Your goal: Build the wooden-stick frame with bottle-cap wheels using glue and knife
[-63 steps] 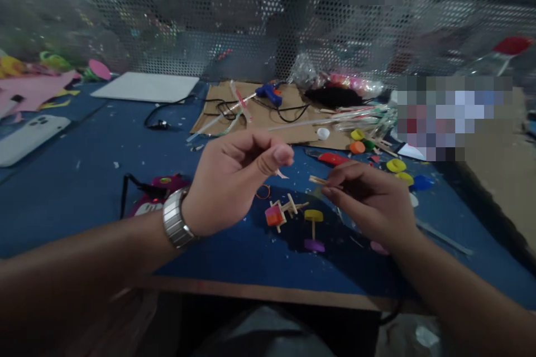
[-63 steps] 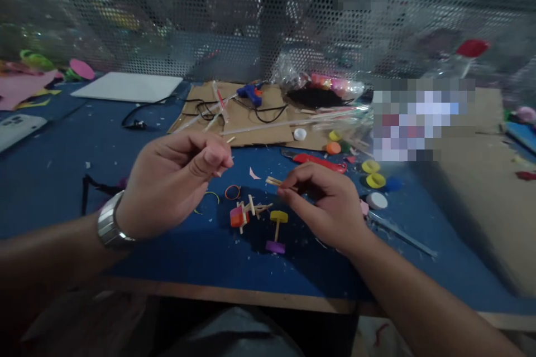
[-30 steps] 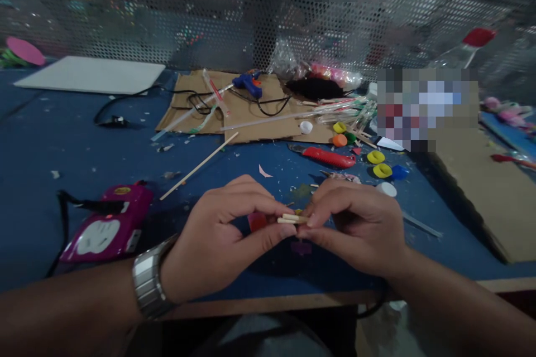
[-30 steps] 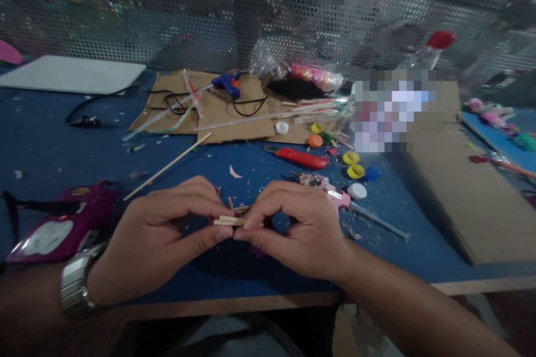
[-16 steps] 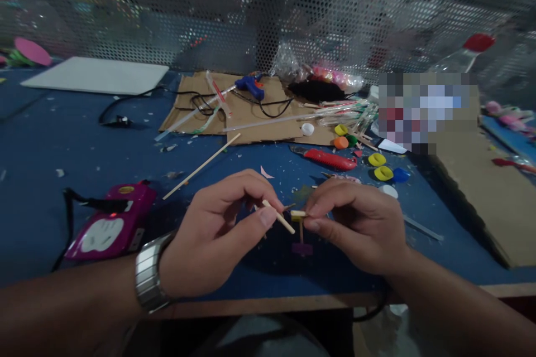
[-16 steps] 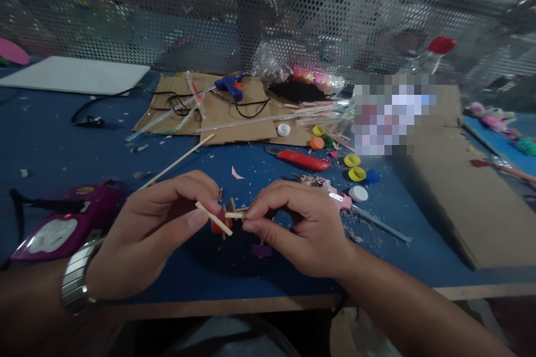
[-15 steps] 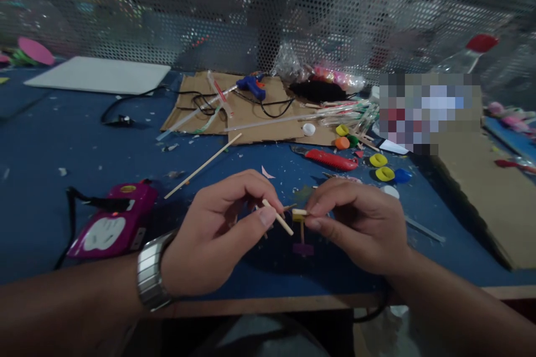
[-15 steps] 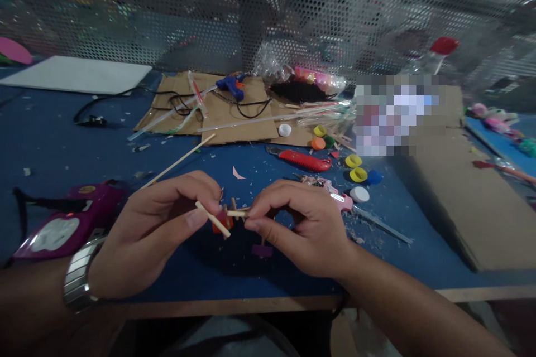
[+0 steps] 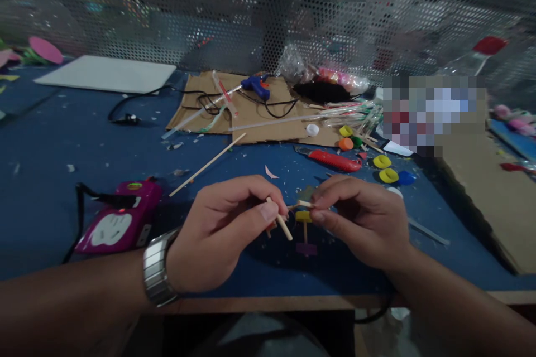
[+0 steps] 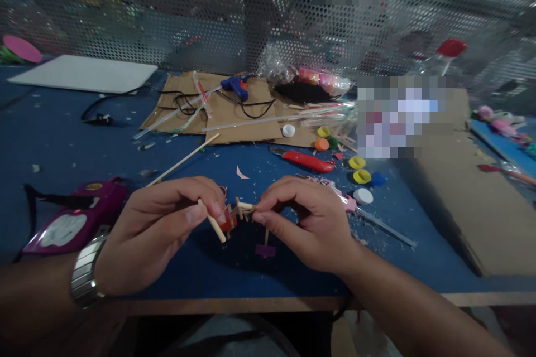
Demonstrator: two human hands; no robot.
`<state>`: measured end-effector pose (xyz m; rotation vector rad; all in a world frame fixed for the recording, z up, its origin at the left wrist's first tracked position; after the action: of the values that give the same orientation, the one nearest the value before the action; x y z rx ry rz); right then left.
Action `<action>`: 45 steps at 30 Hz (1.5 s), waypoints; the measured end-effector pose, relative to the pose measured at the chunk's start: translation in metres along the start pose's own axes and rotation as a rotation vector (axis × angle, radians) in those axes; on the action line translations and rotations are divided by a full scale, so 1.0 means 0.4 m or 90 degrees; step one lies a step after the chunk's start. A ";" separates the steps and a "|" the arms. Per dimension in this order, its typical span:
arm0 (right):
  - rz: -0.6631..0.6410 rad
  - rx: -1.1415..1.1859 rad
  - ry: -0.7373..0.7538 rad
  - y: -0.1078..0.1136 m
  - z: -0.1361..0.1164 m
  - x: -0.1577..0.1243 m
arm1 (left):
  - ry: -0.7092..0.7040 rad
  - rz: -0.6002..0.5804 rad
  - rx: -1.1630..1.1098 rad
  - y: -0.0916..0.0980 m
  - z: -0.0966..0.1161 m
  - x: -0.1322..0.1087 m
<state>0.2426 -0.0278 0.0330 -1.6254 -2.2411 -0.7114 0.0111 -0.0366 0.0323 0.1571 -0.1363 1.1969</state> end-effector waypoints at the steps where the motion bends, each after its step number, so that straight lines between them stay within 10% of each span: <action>1: 0.000 -0.001 -0.001 0.000 0.001 -0.001 | 0.002 0.000 -0.006 0.000 0.000 0.000; 45: 0.007 -0.019 -0.010 0.003 0.005 0.000 | 0.124 0.002 -0.053 0.001 -0.002 0.022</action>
<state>0.2437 -0.0263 0.0316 -1.6614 -2.2419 -0.7355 0.0139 -0.0282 0.0331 -0.0335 -0.0162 1.2014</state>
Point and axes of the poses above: each hand's wrist, its own x-axis towards the middle knuckle, its own y-axis out of the back of the hand, z = x × y, the point moved 2 cm from there along x, towards the middle knuckle, and after that the axes turned 7 degrees about x, right-handed, at the moved point
